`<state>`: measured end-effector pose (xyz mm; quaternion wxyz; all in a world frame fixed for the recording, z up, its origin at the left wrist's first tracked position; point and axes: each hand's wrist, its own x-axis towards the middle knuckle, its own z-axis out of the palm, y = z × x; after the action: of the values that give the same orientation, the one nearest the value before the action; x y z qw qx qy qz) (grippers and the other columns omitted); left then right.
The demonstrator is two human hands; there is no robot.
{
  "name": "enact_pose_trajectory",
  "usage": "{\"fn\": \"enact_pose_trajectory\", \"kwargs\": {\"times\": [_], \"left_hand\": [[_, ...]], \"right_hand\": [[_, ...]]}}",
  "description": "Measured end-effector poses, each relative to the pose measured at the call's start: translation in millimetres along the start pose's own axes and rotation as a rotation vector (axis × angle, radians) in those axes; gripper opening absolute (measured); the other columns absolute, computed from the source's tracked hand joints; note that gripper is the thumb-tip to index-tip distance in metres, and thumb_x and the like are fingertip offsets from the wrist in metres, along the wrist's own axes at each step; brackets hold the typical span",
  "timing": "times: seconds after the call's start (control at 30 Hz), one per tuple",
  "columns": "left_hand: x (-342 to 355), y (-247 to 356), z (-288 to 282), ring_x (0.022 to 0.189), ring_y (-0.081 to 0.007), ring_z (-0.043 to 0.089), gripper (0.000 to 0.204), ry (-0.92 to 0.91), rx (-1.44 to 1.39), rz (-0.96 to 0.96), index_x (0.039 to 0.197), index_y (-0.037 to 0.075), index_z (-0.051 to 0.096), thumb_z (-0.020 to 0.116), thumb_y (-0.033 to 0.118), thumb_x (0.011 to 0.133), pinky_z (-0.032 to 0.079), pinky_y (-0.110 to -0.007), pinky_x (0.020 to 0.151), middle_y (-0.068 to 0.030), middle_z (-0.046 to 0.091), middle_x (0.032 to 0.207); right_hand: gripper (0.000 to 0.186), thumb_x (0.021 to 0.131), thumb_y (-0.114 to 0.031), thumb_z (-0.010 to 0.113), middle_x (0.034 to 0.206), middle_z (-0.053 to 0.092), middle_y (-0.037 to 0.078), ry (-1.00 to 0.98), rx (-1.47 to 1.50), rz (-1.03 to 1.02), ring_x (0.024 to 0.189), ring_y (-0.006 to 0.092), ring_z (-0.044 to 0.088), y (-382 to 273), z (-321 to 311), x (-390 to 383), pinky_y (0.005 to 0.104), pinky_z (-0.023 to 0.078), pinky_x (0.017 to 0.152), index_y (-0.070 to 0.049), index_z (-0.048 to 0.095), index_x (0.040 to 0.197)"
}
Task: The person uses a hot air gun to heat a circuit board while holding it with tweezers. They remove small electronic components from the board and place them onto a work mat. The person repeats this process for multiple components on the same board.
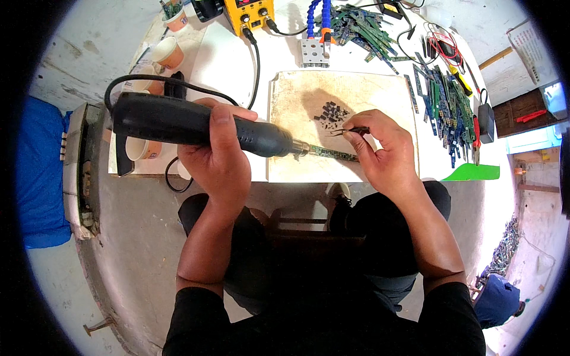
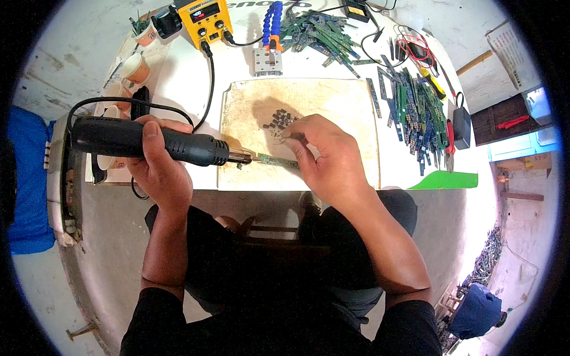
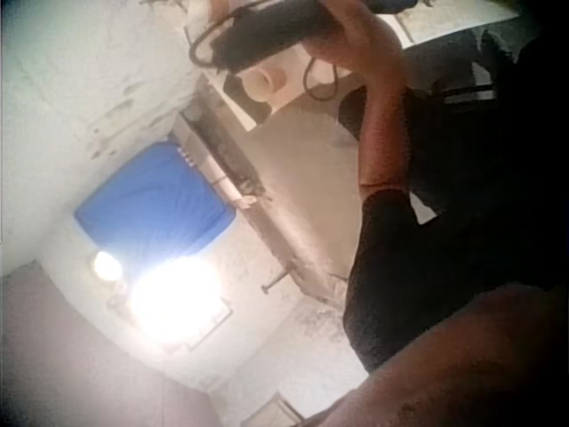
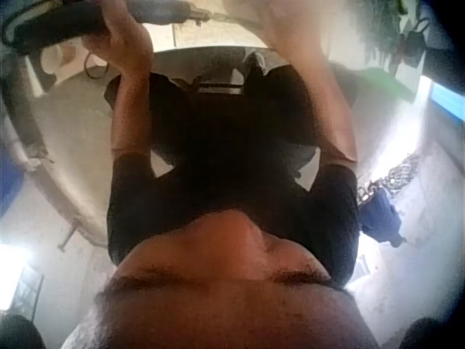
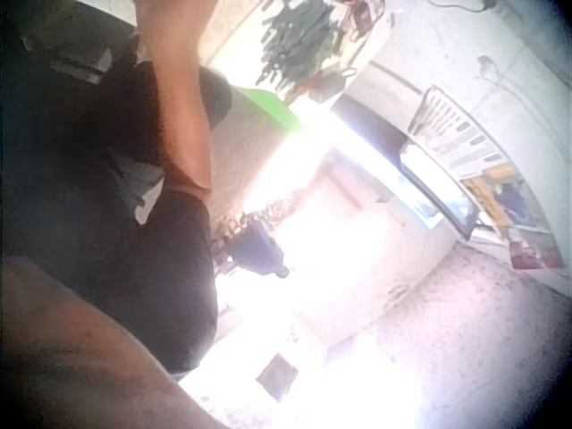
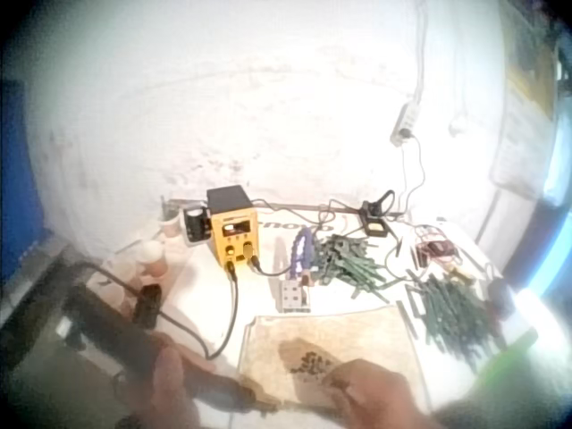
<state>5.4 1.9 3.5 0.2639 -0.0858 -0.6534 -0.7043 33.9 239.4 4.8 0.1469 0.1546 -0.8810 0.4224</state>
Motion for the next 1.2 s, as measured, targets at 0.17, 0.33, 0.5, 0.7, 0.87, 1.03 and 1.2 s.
{"fn": "enact_pose_trajectory", "kwargs": {"times": [0.17,0.33,0.5,0.7,0.87,1.03,1.2], "left_hand": [[2.4,0.5,-0.8,0.069,-0.009,0.066,0.018,0.025,-0.091,-0.022,0.099,0.003,0.06,0.057,0.021,0.102,0.05,-0.021,0.072,-0.008,0.072,0.075],[2.1,0.6,2.0,0.067,-0.0079,0.064,0.017,0.057,-0.101,-0.036,0.099,0.003,0.06,0.058,0.02,0.102,0.049,-0.021,0.07,-0.0083,0.072,0.076],[3.1,2.3,0.8,0.066,-0.0072,0.062,0.017,0.086,-0.115,-0.034,0.094,0.004,0.061,0.059,0.019,0.101,0.048,-0.021,0.068,-0.0087,0.072,0.075],[4.7,-0.3,-0.7,0.065,-0.0058,0.061,0.017,0.071,-0.128,-0.029,0.094,0.004,0.062,0.06,0.019,0.101,0.046,-0.019,0.067,-0.0082,0.072,0.073],[3.6,2.3,0.3,0.063,-0.0056,0.061,0.017,0.056,-0.092,-0.023,0.093,0.005,0.063,0.06,0.02,0.101,0.046,-0.019,0.066,-0.0078,0.072,0.073],[2.3,0.9,1.2,0.063,-0.0061,0.063,0.019,0.083,-0.086,-0.033,0.093,0.005,0.064,0.06,0.022,0.101,0.047,-0.019,0.066,-0.0068,0.072,0.072],[4.6,-4.0,-4.6,0.064,-0.0065,0.064,0.02,0.035,-0.083,0.023,0.095,0.004,0.064,0.06,0.022,0.102,0.048,-0.019,0.066,-0.0071,0.072,0.073]], "right_hand": [[0.013,0.085,0.004,0.07,0.095,0.069,0.015,0.019,0.029,-0.05,0.086,0.029,0.07,0.5,-3.1,-0.6,0.034,0.055,0.076,-0.001,0.067,0.097],[0.012,0.085,0.005,0.069,0.092,0.068,0.013,-0.08,0.135,-0.026,0.083,0.0284,0.068,-1.1,-1.1,-2.9,0.0327,0.054,0.076,0.0,0.066,0.095],[0.012,0.084,0.006,0.07,0.089,0.067,0.013,-0.113,0.152,-0.071,0.08,0.0275,0.068,-3.4,1.8,-3.9,0.0324,0.053,0.073,0.0,0.066,0.094],[0.011,0.084,0.006,0.07,0.088,0.067,0.013,-0.109,0.124,-0.094,0.08,0.0272,0.068,-2.9,4.8,-4.0,0.0317,0.053,0.072,0.0,0.066,0.093],[0.012,0.083,0.007,0.07,0.09,0.067,0.013,-0.116,0.141,-0.083,0.08,0.0277,0.068,-0.8,4.0,-5.0,0.0316,0.053,0.072,0.0,0.066,0.093],[0.012,0.084,0.008,0.069,0.09,0.068,0.013,-0.126,0.157,-0.07,0.08,0.0276,0.068,-2.1,5.8,-5.2,0.0315,0.053,0.072,0.0,0.066,0.093],[0.011,0.084,0.006,0.07,0.09,0.068,0.013,-0.126,0.141,-0.067,0.081,0.0287,0.068,-3.5,6.3,-5.2,0.0323,0.054,0.072,0.0,0.067,0.093]]}}
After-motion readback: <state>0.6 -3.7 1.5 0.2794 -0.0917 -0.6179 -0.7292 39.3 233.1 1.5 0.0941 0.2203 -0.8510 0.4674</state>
